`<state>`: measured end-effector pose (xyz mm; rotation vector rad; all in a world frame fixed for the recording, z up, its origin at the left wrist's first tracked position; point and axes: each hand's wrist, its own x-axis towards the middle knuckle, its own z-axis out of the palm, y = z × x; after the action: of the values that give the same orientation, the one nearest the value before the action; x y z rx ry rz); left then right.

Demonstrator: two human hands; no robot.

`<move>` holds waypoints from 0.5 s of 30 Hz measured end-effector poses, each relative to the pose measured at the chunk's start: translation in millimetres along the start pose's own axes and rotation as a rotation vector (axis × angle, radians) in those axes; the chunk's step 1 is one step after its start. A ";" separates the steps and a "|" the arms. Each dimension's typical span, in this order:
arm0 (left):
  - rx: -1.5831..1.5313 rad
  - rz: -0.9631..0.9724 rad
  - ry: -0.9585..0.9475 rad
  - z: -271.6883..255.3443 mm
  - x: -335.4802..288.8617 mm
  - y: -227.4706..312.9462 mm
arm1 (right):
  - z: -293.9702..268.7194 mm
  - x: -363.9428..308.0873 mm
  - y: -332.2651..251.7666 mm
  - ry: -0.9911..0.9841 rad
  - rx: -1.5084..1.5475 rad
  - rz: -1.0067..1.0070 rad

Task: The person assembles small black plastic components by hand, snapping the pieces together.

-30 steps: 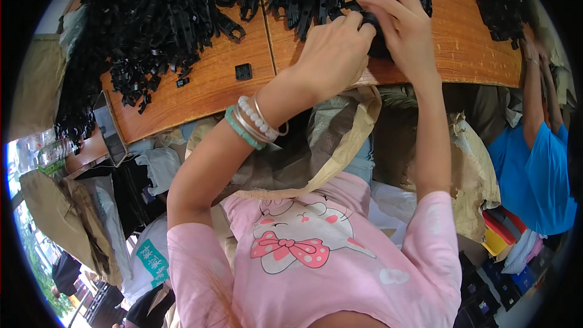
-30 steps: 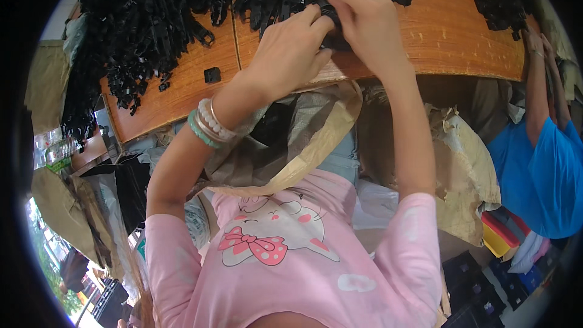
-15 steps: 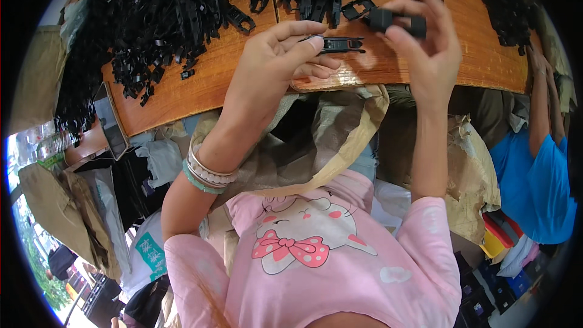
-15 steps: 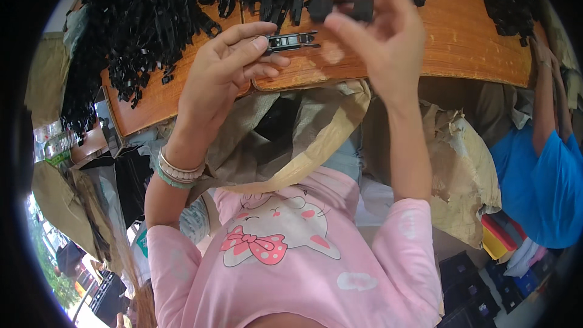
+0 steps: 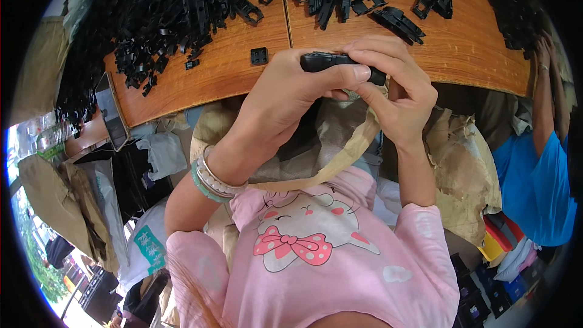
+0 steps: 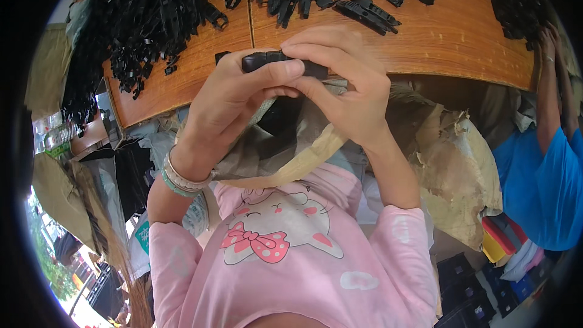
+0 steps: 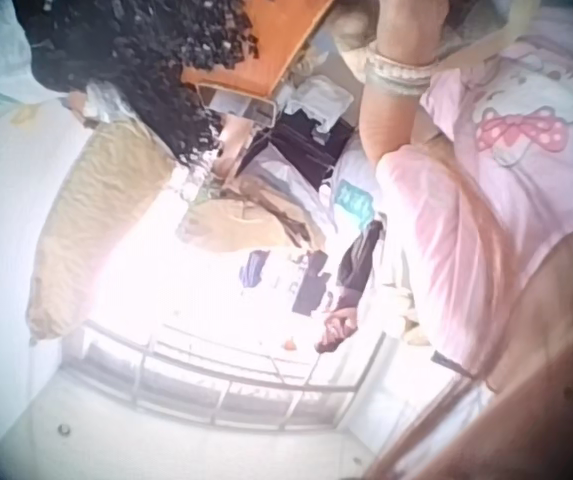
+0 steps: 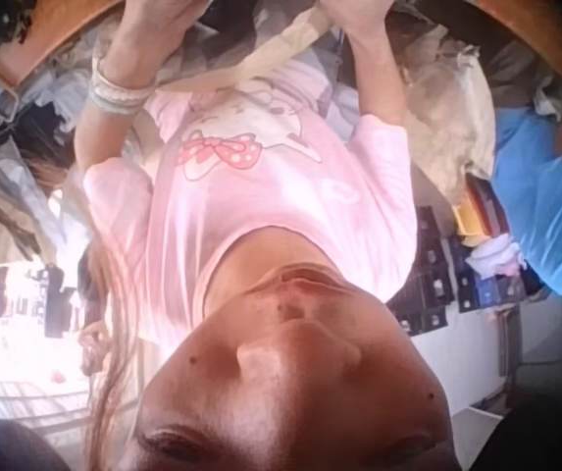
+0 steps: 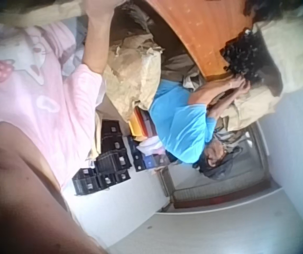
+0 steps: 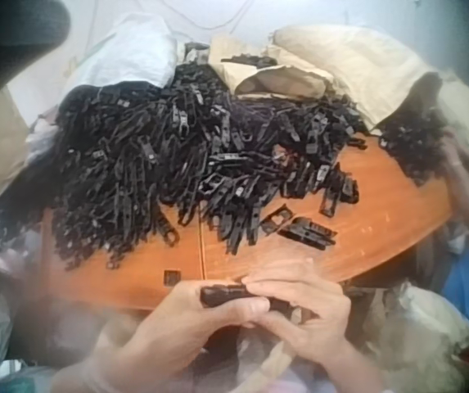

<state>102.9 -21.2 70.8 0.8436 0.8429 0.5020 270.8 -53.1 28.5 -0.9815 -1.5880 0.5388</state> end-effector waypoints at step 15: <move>1.001 0.863 0.172 1.7 75.9 -4.0 | -6.6 -33.1 -11.6 -0.144 -0.020 0.255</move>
<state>148.7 27.5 34.5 2.1501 0.8504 0.9261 274.1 -87.6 20.4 -1.1912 -1.6061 0.7852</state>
